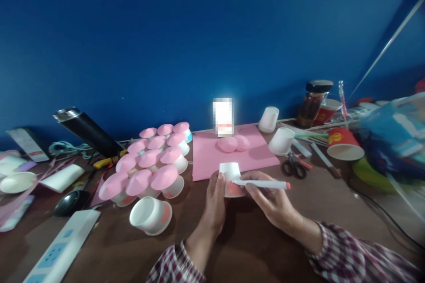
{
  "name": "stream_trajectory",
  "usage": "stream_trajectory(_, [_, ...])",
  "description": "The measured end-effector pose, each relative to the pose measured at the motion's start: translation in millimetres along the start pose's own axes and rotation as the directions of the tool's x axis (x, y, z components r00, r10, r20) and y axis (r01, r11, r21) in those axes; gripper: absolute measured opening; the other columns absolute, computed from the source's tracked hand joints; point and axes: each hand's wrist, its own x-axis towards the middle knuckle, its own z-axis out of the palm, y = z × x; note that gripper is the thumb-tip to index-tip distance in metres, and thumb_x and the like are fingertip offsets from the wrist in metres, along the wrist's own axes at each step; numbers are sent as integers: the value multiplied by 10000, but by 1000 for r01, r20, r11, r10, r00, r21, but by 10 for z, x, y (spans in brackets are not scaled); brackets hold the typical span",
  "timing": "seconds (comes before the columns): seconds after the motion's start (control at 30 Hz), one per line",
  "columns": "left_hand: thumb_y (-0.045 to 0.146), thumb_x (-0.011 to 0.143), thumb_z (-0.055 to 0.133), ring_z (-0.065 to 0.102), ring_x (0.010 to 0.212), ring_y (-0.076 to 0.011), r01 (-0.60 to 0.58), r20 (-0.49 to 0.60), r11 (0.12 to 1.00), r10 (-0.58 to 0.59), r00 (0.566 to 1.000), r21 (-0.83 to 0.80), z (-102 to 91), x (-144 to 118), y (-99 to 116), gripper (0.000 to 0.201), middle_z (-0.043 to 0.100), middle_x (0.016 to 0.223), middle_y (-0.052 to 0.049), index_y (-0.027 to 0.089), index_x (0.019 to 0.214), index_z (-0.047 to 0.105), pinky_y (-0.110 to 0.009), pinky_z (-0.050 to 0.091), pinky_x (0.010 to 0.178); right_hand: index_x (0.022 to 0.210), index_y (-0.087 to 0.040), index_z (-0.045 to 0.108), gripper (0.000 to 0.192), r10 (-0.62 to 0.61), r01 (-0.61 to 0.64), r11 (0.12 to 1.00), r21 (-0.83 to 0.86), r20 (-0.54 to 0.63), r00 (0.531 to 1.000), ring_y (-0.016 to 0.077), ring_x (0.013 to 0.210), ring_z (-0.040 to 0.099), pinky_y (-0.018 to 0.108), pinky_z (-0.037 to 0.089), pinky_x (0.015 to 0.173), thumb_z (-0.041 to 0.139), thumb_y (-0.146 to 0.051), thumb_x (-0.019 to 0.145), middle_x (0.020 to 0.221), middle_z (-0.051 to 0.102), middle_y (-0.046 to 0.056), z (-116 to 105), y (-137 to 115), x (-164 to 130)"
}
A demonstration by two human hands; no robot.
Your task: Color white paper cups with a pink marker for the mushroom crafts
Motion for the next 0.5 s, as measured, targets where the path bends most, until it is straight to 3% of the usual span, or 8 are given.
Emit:
stream_trajectory(0.23, [503, 876, 562, 615, 809, -187, 0, 52, 998, 4, 999, -64, 13, 7, -23, 346, 667, 883, -49, 168, 944, 618, -311, 471, 765, 961, -202, 645, 102, -22, 22, 999, -29, 22, 1000, 150, 732, 620, 243, 505, 656, 582, -276, 931, 851, 679, 36, 10, -16, -12])
stream_trajectory(0.5, [566, 825, 596, 628, 841, -224, -7, 17, 1000, 8, 1000, -24, 13, -2, -10, 449, 689, 907, -86, 148, 982, 648, -343, 483, 787, 932, -192, 641, 101, -29, 29, 998, -56, 12, 1000, 140, 676, 597, 233, 488, 603, 589, -277, 921, 795, 667, 29, 19, -43, -9])
